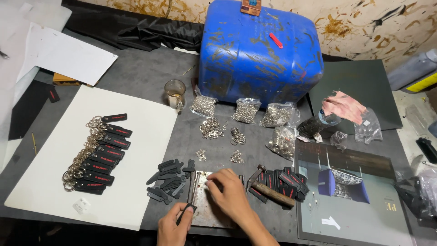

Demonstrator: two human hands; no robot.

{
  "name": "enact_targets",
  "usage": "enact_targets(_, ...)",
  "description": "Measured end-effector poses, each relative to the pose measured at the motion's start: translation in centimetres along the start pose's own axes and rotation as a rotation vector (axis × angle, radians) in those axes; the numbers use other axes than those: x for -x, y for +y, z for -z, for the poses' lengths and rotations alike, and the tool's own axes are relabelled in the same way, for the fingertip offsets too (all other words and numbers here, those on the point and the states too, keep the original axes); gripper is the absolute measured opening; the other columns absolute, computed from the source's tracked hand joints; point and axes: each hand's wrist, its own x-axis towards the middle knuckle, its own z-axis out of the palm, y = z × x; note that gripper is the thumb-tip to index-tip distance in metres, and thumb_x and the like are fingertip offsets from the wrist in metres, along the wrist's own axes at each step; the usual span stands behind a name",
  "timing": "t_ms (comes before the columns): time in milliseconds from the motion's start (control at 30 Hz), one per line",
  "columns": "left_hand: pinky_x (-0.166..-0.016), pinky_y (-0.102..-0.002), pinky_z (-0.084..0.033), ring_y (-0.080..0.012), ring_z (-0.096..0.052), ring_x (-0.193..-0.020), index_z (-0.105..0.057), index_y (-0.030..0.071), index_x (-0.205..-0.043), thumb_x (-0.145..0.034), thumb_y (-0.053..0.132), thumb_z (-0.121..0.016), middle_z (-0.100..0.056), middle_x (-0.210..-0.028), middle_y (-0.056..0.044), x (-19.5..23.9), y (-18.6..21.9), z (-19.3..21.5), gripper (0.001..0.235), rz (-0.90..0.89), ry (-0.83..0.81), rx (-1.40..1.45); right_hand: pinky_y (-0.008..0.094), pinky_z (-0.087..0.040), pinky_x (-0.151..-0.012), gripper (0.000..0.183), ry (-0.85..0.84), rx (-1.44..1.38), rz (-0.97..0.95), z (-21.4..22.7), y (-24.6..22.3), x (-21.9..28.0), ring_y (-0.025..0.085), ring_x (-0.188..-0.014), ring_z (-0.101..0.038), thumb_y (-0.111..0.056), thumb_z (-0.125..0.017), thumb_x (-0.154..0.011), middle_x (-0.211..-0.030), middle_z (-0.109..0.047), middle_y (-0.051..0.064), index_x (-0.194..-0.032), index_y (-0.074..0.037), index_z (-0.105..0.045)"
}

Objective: Assembling metal chains to plastic tags using a hammer and a jig to create keychains

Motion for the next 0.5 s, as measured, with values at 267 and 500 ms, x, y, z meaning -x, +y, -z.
enact_targets(267,-0.059,-0.028,-0.043,-0.0122,-0.051,-0.051,-0.075,0.010,-0.076,-0.089,0.026,-0.067,-0.059,-0.050,-0.001,-0.2,-1.4,1.0,0.023,-0.047,0.027,0.071,0.050,-0.046,-0.080,0.025,-0.199,0.397,0.031,-6.5,-0.5,-4.9,0.036,-0.097,-0.053,-0.024,-0.069,-0.090,-0.101,-0.061,0.015,-0.106,-0.004,-0.070)
enact_targets(500,-0.053,-0.029,-0.041,-0.0141,-0.047,-0.047,-0.076,0.009,-0.080,-0.090,0.027,-0.067,-0.061,-0.053,-0.002,-0.4,-0.7,2.3,0.022,0.001,0.036,0.140,0.049,-0.040,-0.071,0.017,-0.149,0.442,0.037,-8.1,1.5,-5.1,0.033,-0.088,-0.053,-0.017,-0.060,-0.094,-0.090,-0.065,0.011,-0.090,-0.009,-0.074)
